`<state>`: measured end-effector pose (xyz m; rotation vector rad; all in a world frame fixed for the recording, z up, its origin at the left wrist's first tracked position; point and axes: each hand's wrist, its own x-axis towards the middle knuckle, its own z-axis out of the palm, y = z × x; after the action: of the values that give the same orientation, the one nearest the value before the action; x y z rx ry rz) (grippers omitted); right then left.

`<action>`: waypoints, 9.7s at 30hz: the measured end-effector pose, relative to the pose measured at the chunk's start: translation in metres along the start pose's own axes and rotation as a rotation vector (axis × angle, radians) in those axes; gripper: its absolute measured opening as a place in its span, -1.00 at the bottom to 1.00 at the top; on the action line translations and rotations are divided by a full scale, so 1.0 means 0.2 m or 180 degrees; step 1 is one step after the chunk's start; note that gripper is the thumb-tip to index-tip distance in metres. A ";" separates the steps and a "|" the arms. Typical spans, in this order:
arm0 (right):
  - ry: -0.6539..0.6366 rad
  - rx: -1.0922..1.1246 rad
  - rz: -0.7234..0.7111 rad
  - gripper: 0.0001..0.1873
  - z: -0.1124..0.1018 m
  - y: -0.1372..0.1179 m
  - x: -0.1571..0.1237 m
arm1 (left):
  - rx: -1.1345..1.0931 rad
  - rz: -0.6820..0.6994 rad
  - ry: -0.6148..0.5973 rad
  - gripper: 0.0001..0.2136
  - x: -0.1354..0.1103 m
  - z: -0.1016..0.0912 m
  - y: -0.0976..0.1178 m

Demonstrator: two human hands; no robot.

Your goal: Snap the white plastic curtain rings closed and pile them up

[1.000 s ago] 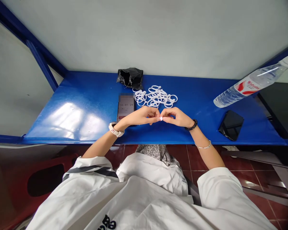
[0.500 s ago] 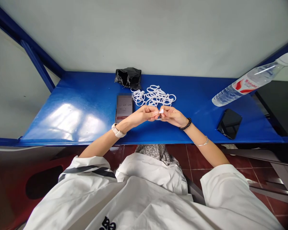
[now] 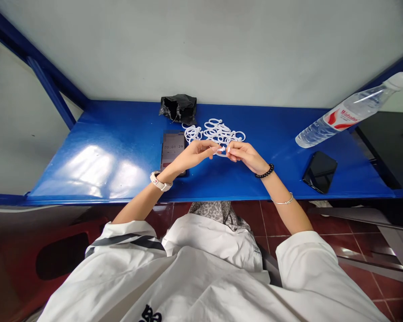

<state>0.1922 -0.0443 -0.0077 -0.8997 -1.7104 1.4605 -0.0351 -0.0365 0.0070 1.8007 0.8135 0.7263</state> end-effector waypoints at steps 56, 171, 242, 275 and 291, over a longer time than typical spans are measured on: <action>0.0122 -0.3227 -0.0121 -0.57 -0.16 0.17 0.09 | 0.1996 0.0009 0.0655 -0.88 0.04 -0.09 -0.12; 0.0752 -0.2144 0.0124 -0.88 -0.20 0.03 -0.04 | 0.0475 -0.0314 0.0486 -0.79 0.02 -0.12 -0.05; 0.1686 -0.3433 0.0535 -0.77 -0.10 0.00 -0.02 | 0.1320 0.0244 0.0948 -0.79 0.05 -0.04 -0.15; 0.0566 -0.0792 0.0047 -0.52 0.02 0.05 0.00 | 0.3253 0.1426 0.0132 -0.78 0.02 0.07 -0.15; 0.0131 -0.0019 0.0110 -0.47 0.08 0.05 0.01 | 0.2204 0.1516 0.0290 -0.83 0.00 0.11 -0.12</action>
<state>0.1784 -0.0483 -0.0199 -0.9603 -1.6776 1.4503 -0.0238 -0.0417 -0.0227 2.6577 0.7521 0.9007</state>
